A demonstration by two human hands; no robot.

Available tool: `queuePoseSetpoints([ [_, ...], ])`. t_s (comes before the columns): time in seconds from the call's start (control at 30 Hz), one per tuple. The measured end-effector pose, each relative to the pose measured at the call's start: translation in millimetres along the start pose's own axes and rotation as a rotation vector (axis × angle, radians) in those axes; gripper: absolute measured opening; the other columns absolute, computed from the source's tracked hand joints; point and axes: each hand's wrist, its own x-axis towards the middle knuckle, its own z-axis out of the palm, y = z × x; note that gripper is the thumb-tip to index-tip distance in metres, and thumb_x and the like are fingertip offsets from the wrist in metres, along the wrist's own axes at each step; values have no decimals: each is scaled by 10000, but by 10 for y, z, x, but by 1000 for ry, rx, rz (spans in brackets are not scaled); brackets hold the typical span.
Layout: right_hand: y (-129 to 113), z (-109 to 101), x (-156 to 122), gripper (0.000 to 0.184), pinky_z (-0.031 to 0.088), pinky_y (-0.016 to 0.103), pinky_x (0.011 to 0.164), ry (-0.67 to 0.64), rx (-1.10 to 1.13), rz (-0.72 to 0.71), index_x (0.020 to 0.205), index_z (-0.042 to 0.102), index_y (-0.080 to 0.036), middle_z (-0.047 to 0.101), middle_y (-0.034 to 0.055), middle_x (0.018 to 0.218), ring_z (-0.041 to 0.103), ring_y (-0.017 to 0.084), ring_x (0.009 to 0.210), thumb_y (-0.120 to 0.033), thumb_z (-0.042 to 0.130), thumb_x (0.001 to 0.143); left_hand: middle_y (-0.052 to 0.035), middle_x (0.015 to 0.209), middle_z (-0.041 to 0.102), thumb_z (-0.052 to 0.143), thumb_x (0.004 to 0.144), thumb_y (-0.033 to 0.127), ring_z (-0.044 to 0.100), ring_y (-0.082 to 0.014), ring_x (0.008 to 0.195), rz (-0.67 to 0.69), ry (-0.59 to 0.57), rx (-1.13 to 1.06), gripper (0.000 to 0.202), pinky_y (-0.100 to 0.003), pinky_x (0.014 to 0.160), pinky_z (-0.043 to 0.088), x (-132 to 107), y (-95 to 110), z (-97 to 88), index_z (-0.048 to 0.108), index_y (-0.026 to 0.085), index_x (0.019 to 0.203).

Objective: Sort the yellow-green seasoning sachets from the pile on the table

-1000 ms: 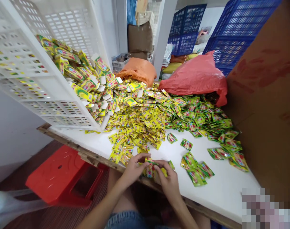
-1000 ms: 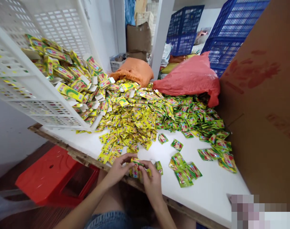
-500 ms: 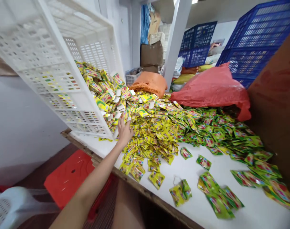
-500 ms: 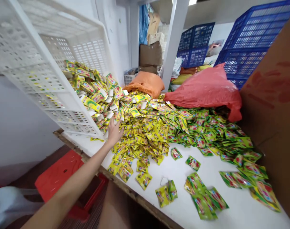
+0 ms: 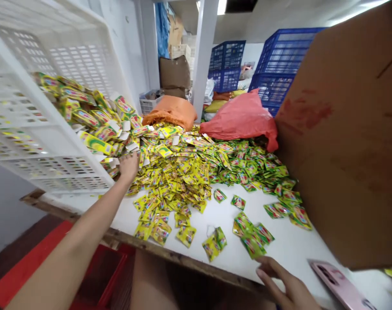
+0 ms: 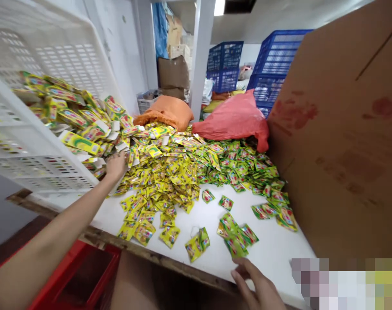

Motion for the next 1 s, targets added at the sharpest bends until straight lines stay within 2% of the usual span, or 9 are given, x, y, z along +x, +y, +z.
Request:
queuePoseSetpoints([
  [0.13, -197, 173, 100, 360, 461, 310, 838, 34, 35, -18, 1017, 587, -196, 662, 92, 961, 604, 223, 926, -452, 448, 806, -178, 1034, 587, 355, 812, 118, 530, -292, 990, 186, 34, -116, 359, -410, 862, 355, -179, 293, -190, 407, 114, 1167],
  [0.23, -325, 377, 224, 303, 452, 335, 844, 42, 92, -75, 979, 581, -198, 638, 96, 986, 595, 219, 913, -416, 428, 835, -119, 1038, 595, 408, 822, 192, 561, -244, 933, 320, 76, -405, 364, -355, 857, 379, -569, 658, -390, 396, 141, 1181],
  [0.33, -526, 657, 398, 300, 439, 375, 867, 136, 154, -163, 1086, 512, -201, 563, 107, 1104, 558, 223, 973, -356, 433, 842, -66, 1023, 603, 489, 803, 261, 596, -195, 850, 371, -24, -756, 361, -308, 807, 422, -1077, 1096, -535, 415, 187, 1149],
  [0.5, -944, 1047, 741, 713, 267, 452, 1033, 305, 209, -321, 1358, 208, -228, 237, 91, 1402, 232, 261, 1288, -241, 569, 744, -40, 1021, 601, 559, 753, 220, 593, -169, 873, 290, -269, -1226, 348, -281, 788, 451, -1691, 1615, -550, 462, 214, 1086],
  [0.63, -1044, 1035, 958, 579, 389, 398, 937, 350, 359, -325, 1335, 264, -238, 363, 88, 1323, 390, 229, 1187, -167, 458, 794, -60, 1037, 586, 572, 748, 222, 580, -173, 897, 228, -447, -1413, 381, -283, 757, 471, -1832, 1624, -514, 469, 208, 1114],
  [0.77, -1010, 977, 1057, 513, 466, 331, 790, 279, 499, -324, 1296, 332, -224, 570, 56, 1060, 556, 190, 926, -167, 444, 799, -81, 1128, 524, 696, 637, 219, 552, -186, 922, 351, -578, -1401, 724, -283, 730, 478, -1871, 1431, -527, 345, 236, 1271],
  [0.83, -1024, 1022, 1080, 501, 482, 288, 681, 217, 557, -293, 1283, 348, -214, 611, 22, 895, 578, 161, 754, -176, 459, 795, -83, 1141, 507, 712, 615, 209, 547, -184, 900, 369, -504, -1322, 737, -297, 750, 466, -1868, 1341, -519, 364, 236, 1264],
  [0.9, -1059, 1086, 1097, 470, 476, 272, 628, 168, 561, -280, 1261, 374, -209, 614, 4, 823, 567, 146, 668, -206, 471, 801, -71, 1084, 529, 704, 621, 222, 544, -188, 881, 334, -385, -1215, 599, -306, 757, 451, -1846, 1262, -489, 467, 217, 1171],
  [1.0, -1048, 1074, 1140, 477, 473, 293, 670, 115, 471, -327, 1266, 367, -226, 616, 21, 902, 573, 158, 734, -288, 495, 810, -34, 909, 579, 701, 619, 271, 557, -184, 809, 295, -312, -1100, 343, -287, 715, 449, -1802, 1130, -426, 592, 189, 935],
])
